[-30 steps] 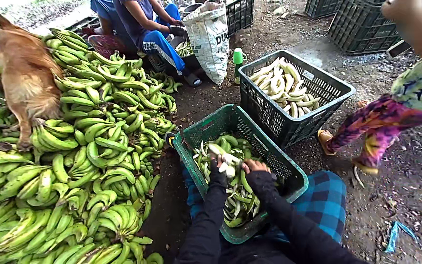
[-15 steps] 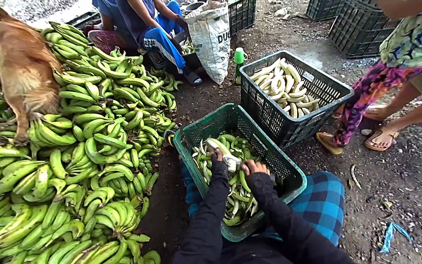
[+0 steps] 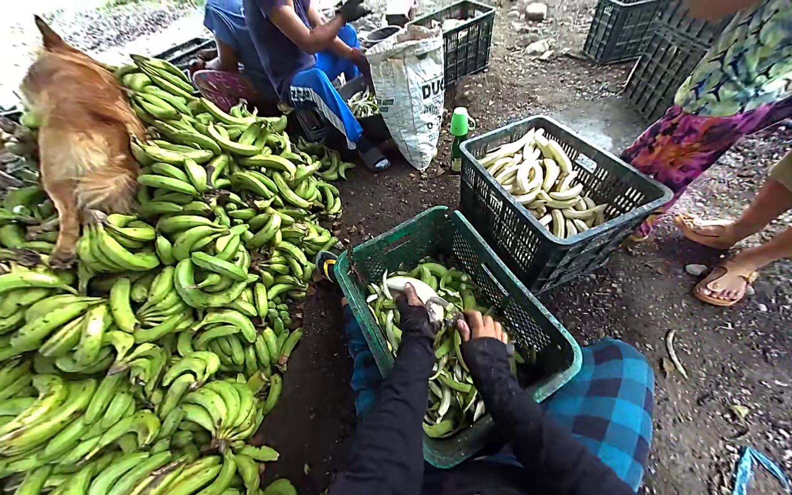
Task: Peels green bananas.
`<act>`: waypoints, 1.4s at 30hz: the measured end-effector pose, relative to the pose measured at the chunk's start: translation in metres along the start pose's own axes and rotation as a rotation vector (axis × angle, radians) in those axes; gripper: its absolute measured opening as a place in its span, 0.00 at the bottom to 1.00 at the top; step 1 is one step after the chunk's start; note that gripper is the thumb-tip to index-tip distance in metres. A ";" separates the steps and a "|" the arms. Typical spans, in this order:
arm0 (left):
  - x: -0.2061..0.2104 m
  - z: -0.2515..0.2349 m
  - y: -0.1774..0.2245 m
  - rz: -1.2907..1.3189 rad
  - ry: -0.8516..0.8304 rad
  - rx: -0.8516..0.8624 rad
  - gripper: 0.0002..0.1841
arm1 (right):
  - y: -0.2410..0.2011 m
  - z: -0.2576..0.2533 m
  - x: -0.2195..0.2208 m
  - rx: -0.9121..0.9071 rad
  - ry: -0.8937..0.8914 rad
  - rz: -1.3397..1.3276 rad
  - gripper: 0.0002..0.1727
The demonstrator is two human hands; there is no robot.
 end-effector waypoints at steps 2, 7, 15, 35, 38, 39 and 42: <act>0.018 0.022 0.018 -0.066 -0.390 0.072 0.21 | -0.022 -0.035 -0.013 -0.090 -0.051 0.035 0.27; 0.019 0.033 0.021 -0.302 -0.665 0.259 0.24 | -0.020 -0.129 -0.002 -0.416 0.002 0.011 0.30; 0.003 0.003 -0.029 -0.167 -0.116 -0.335 0.27 | 0.011 -0.003 0.006 -0.198 0.060 -0.086 0.23; 0.012 0.044 -0.031 0.140 -0.338 -0.226 0.18 | 0.022 -0.035 0.017 -0.106 -0.216 0.019 0.26; 0.012 0.057 -0.039 0.399 -0.327 -0.230 0.21 | 0.054 -0.067 0.026 0.090 -0.304 0.298 0.31; 0.010 0.057 -0.051 0.440 -0.301 -0.278 0.23 | 0.065 -0.060 0.028 0.150 -0.431 0.469 0.31; -0.019 0.065 -0.104 -0.168 -0.182 -0.496 0.22 | 0.102 -0.024 0.037 0.296 -0.717 0.754 0.31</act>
Point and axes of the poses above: each hand's wrist, its own z-axis away from the middle knuckle, its own x-axis out of the palm, y = z × x, the point moved 10 cm from there along -z, towards the middle knuckle, and after that the axes turned 14 degrees about -z, right-handed, at the moved point
